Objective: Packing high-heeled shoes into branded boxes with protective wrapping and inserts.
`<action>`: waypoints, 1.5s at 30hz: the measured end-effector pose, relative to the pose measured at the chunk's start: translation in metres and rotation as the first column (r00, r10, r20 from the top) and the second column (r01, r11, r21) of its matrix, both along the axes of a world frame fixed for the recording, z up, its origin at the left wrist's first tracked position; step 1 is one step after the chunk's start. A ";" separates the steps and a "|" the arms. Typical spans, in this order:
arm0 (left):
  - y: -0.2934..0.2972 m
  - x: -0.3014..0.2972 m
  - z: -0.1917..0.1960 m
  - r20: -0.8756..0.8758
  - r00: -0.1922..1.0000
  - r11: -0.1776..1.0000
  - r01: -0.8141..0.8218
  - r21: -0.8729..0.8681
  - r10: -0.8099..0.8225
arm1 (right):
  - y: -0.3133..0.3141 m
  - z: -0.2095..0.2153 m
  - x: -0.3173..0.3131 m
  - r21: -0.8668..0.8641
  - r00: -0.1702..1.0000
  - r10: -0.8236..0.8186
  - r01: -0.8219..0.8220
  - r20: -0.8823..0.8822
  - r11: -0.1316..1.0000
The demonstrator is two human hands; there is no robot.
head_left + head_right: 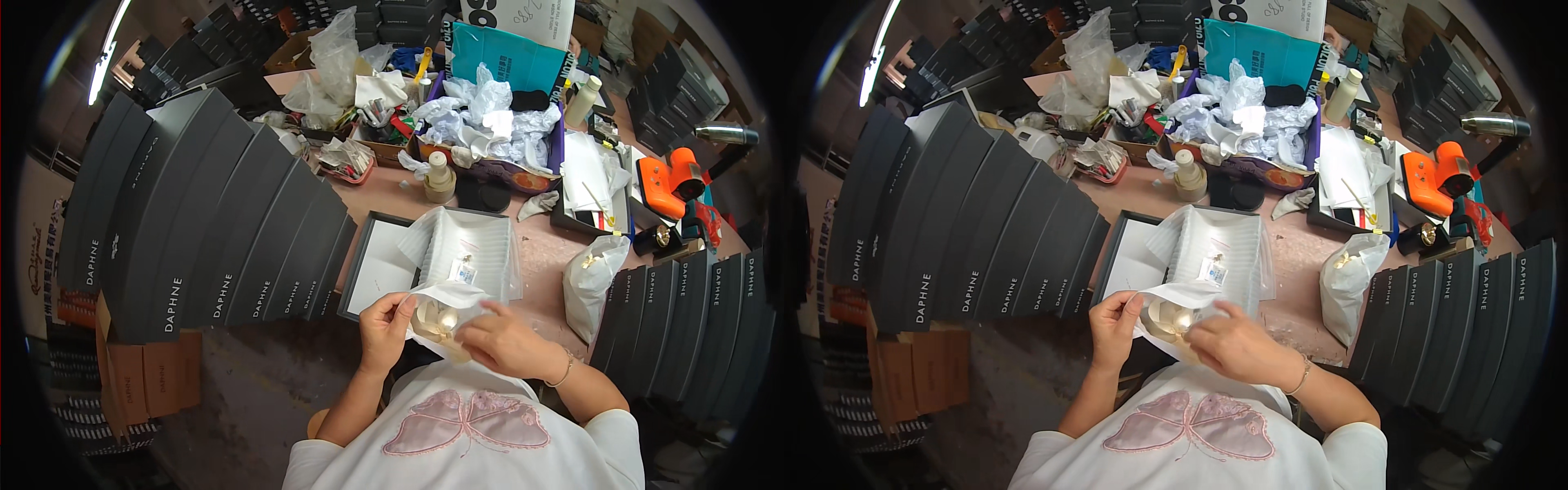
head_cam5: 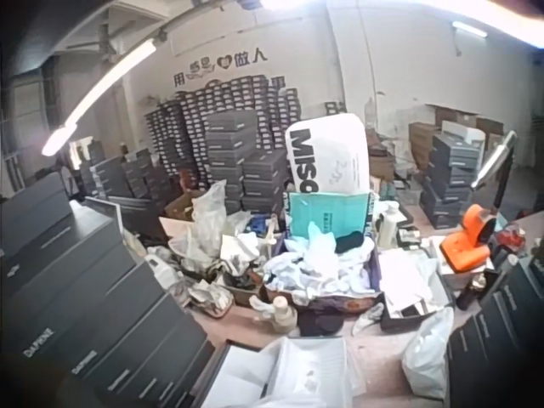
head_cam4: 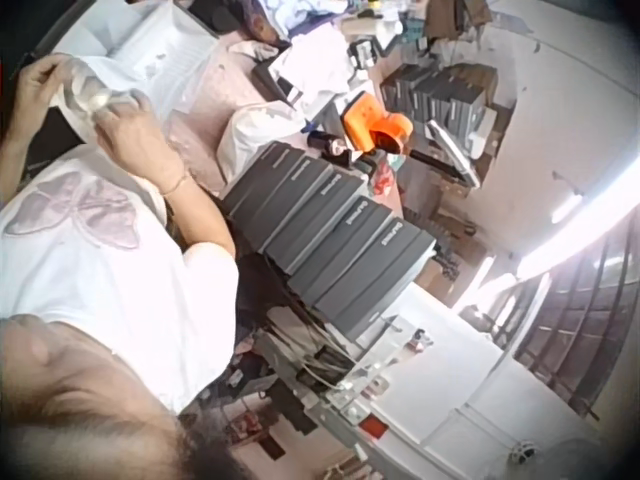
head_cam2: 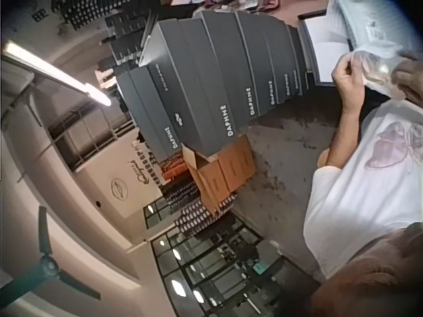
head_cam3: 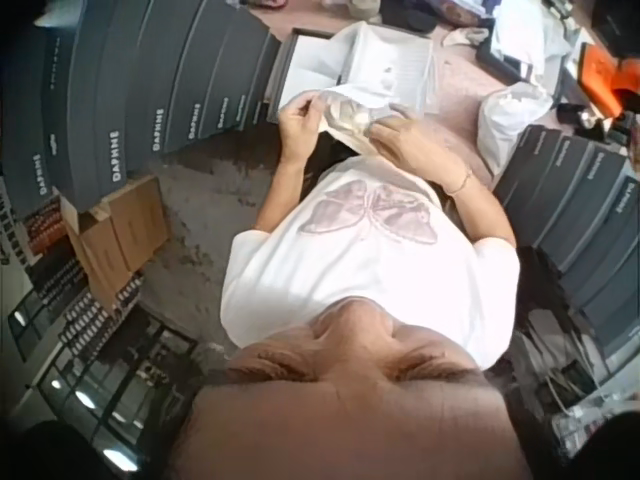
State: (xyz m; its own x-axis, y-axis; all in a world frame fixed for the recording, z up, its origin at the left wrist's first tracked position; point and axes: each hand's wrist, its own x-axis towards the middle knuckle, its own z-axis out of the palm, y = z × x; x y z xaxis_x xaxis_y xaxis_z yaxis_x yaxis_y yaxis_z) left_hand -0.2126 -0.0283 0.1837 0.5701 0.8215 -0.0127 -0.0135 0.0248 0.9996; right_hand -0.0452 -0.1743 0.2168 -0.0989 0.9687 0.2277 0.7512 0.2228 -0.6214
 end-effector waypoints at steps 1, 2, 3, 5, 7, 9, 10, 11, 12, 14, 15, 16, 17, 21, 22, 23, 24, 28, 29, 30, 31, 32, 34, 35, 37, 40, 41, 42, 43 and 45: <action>0.003 0.001 -0.001 -0.011 1.000 1.000 0.027 -0.014 -0.027 | -0.004 -0.012 -0.005 -0.080 0.994 0.069 -0.075 -0.085 0.994; 0.004 0.004 -0.001 0.001 0.999 0.999 0.047 -0.021 -0.047 | -0.006 -0.021 -0.010 -0.115 0.997 0.062 -0.057 0.035 0.992; 0.005 0.006 -0.001 0.008 0.998 0.997 0.070 -0.024 -0.070 | -0.007 -0.030 -0.015 -0.145 0.987 0.055 -0.033 0.150 0.989; 0.009 0.007 -0.002 -0.011 0.991 0.991 0.131 -0.024 -0.131 | -0.008 -0.045 -0.023 -0.272 0.899 0.039 0.090 0.436 0.958; 0.011 0.005 -0.008 -0.052 0.977 0.978 0.207 -0.024 -0.208 | -0.009 -0.055 -0.024 -0.298 0.846 -0.022 0.212 0.533 0.931; 0.010 0.005 -0.005 -0.050 0.971 0.972 0.231 -0.049 -0.234 | -0.010 -0.050 -0.021 -0.374 0.866 -0.016 0.233 0.499 0.898; 0.011 0.004 -0.005 -0.051 0.969 0.969 0.239 -0.062 -0.243 | -0.008 -0.034 -0.015 -0.436 0.912 0.012 0.184 0.410 0.881; 0.014 0.002 -0.008 -0.054 0.966 0.967 0.248 -0.057 -0.251 | -0.007 -0.019 -0.010 -0.490 0.948 0.037 0.129 0.315 0.862; 0.016 0.000 -0.007 -0.056 0.968 0.970 0.243 -0.020 -0.244 | -0.006 -0.009 -0.007 -0.309 0.947 -0.124 0.218 0.295 0.926; 0.019 -0.002 -0.003 -0.053 0.972 0.971 0.232 0.054 -0.229 | -0.003 0.008 0.001 0.066 0.895 -0.414 0.409 0.165 0.910; 0.020 -0.002 0.000 -0.084 0.968 0.967 0.244 0.079 -0.237 | -0.001 0.007 0.002 0.012 0.890 -0.429 0.433 0.153 0.901; 0.021 -0.003 0.003 -0.117 0.961 0.959 0.264 0.105 -0.251 | 0.001 0.008 0.001 -0.042 0.881 -0.451 0.461 0.144 0.886; 0.022 -0.005 0.006 -0.150 0.953 0.950 0.283 0.129 -0.263 | -0.003 -0.012 0.001 -0.275 0.909 -0.407 0.415 0.090 0.867; 0.031 -0.024 0.006 -0.196 0.959 0.926 0.254 0.278 -0.204 | 0.012 -0.042 0.006 -0.244 0.883 -0.431 0.383 -0.188 0.891; 0.043 -0.043 0.001 -0.263 0.914 0.910 0.365 0.195 -0.310 | 0.023 -0.038 0.006 -0.140 0.853 -0.430 0.407 -0.295 0.903; 0.055 -0.060 -0.010 -0.106 0.933 0.939 0.345 0.003 -0.343 | 0.039 -0.028 0.005 -0.063 0.843 -0.362 0.368 -0.397 0.927; 0.064 -0.072 -0.024 0.057 0.940 0.922 0.341 -0.184 -0.337 | 0.053 -0.021 -0.001 -0.044 0.852 -0.288 0.299 -0.438 0.953; 0.056 -0.093 -0.056 0.227 0.970 0.292 0.244 -0.925 -0.093 | 0.091 -0.010 -0.056 0.149 0.915 0.122 -0.068 -0.385 0.986; 0.049 -0.088 -0.057 0.180 0.977 0.373 0.211 -0.903 -0.116 | 0.095 -0.012 -0.070 0.141 0.922 0.167 -0.124 -0.350 0.982; 0.043 -0.083 -0.059 0.136 0.981 0.450 0.184 -0.874 -0.138 | 0.097 -0.015 -0.078 0.191 0.908 0.208 -0.146 -0.364 0.971; 0.037 -0.079 -0.061 0.089 0.984 0.525 0.158 -0.836 -0.155 | 0.092 -0.019 -0.080 0.171 0.914 0.204 -0.152 -0.351 0.974; 0.033 -0.075 -0.062 0.040 0.985 0.598 0.134 -0.790 -0.168 | 0.084 -0.022 -0.078 0.150 0.919 0.202 -0.159 -0.340 0.976; 0.029 -0.061 -0.055 0.013 0.996 0.771 0.074 -0.632 -0.086 | 0.059 -0.032 -0.054 -0.042 0.914 0.073 -0.098 -0.400 0.994; 0.034 -0.040 -0.044 0.050 0.999 0.858 0.019 -0.513 0.008 | 0.046 -0.030 -0.039 -0.232 0.888 -0.112 0.007 -0.446 0.973; 0.028 -0.010 -0.037 0.097 0.992 0.970 -0.056 -0.238 0.081 | 0.030 -0.068 -0.018 -0.545 0.442 -0.501 0.034 -0.744 0.838; -0.011 0.017 -0.062 -0.291 0.892 0.886 0.413 0.209 -0.347 | 0.014 -0.108 -0.024 -0.317 -0.216 -0.257 0.326 -0.942 0.890; -0.016 0.037 -0.061 -0.227 0.789 0.740 0.614 0.276 -0.570 | 0.008 -0.101 -0.021 -0.416 -0.396 -0.249 0.420 -0.884 0.807; -0.013 0.053 -0.059 -0.233 0.639 0.567 0.763 0.309 -0.733 | -0.003 -0.093 -0.014 -0.521 -0.563 -0.205 0.486 -0.801 0.701; -0.006 0.065 -0.066 -0.188 0.577 0.560 0.817 0.140 -0.795 | -0.027 -0.103 -0.010 -0.511 -0.527 -0.192 0.568 -0.828 0.645; 0.016 0.107 -0.107 -0.311 0.610 0.604 0.787 0.127 -0.729 | -0.072 -0.112 -0.002 -0.474 -0.418 -0.227 0.732 -0.880 0.490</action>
